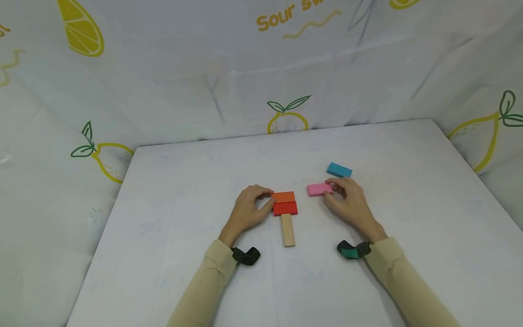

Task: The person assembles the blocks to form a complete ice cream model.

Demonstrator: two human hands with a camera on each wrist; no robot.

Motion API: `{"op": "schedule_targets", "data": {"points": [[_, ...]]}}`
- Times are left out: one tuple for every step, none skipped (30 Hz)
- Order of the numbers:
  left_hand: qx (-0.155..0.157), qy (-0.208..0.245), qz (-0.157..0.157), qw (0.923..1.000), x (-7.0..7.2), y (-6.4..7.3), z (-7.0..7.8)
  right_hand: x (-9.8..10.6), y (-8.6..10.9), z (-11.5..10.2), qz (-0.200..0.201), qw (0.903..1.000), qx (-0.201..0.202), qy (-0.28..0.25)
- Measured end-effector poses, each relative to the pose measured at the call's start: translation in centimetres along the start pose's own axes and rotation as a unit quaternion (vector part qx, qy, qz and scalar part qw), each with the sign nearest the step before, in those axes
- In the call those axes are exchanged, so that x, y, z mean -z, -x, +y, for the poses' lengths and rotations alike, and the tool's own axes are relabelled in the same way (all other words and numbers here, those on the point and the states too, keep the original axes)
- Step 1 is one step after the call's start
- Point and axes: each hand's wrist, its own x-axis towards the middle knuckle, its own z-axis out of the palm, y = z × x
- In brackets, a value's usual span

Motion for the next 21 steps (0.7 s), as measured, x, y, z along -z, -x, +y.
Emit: {"op": "schedule_targets", "data": {"points": [[0.001, 0.0, -0.001, 1.0, 0.01, 0.0, 0.0, -0.08, -0.06, -0.05, -0.001, 1.0, -0.001, 0.0], [0.001, 0.0, -0.001, 1.0, 0.0, 0.0, 0.0, -0.15, -0.11, -0.13, -0.003, 1.0, -0.003, 0.001], [0.001, 0.0, -0.001, 1.0, 0.0, -0.01, 0.0, -0.22, -0.15, -0.19, -0.004, 1.0, -0.004, 0.002], [0.001, 0.0, -0.001, 1.0, 0.0, -0.02, -0.01, -0.26, -0.18, -0.28, -0.006, 1.0, -0.007, 0.003], [0.0, 0.0, 0.0, 1.0, 0.0, -0.02, -0.02, -0.29, -0.2, -0.37, -0.008, 0.9999, -0.01, 0.003], [-0.001, 0.0, 0.001, 1.0, -0.01, -0.02, -0.05, -0.3, -0.21, -0.46, -0.009, 0.9999, -0.012, 0.004], [-0.003, -0.001, 0.001, 1.0, -0.04, -0.02, -0.09, -0.32, -0.2, -0.51, -0.01, 0.9999, -0.013, 0.004], [-0.005, -0.001, 0.003, 1.0, -0.07, -0.03, -0.12, -0.34, -0.2, -0.54, -0.01, 0.9999, -0.013, 0.004], [-0.006, -0.002, 0.004, 1.0, -0.1, -0.03, -0.14, -0.35, -0.2, -0.58, -0.01, 0.9998, -0.014, 0.003], [-0.007, -0.002, 0.004, 1.0, -0.12, -0.02, -0.17, -0.37, -0.2, -0.62, -0.011, 0.9998, -0.014, 0.003], [-0.008, -0.002, 0.005, 1.0, -0.14, -0.02, -0.17, -0.4, -0.21, -0.65, -0.011, 0.9998, -0.015, 0.003], [-0.008, -0.002, 0.006, 0.9999, -0.15, -0.01, -0.17, -0.43, -0.23, -0.67, -0.01, 0.9998, -0.015, 0.003], [-0.008, -0.002, 0.005, 1.0, -0.14, 0.0, -0.19, -0.49, -0.27, -0.7, -0.01, 0.9998, -0.015, 0.003], [-0.007, -0.002, 0.006, 1.0, -0.14, 0.01, -0.2, -0.56, -0.32, -0.73, -0.011, 0.9998, -0.016, 0.003], [-0.007, -0.001, 0.005, 1.0, -0.14, 0.03, -0.21, -0.62, -0.37, -0.77, -0.011, 0.9998, -0.017, 0.003], [-0.007, 0.0, 0.005, 1.0, -0.13, 0.04, -0.21, -0.69, -0.42, -0.81, -0.011, 0.9998, -0.018, 0.003], [-0.008, 0.001, 0.005, 1.0, -0.14, 0.05, -0.22, -0.76, -0.47, -0.85, -0.012, 0.9997, -0.019, 0.003], [-0.008, 0.001, 0.006, 0.9999, -0.14, 0.07, -0.22, -0.84, -0.52, -0.87, -0.012, 0.9997, -0.02, 0.003], [-0.009, 0.001, 0.006, 0.9999, -0.16, 0.07, -0.22, -0.92, -0.56, -0.9, -0.012, 0.9997, -0.02, 0.004], [-0.01, 0.001, 0.007, 0.9999, -0.17, 0.08, -0.23, -1.0, -0.59, -0.92, -0.011, 0.9997, -0.02, 0.005], [-0.012, 0.001, 0.008, 0.9999, -0.18, 0.08, -0.24, -1.07, -0.64, -0.96, -0.011, 0.9997, -0.02, 0.006]]}}
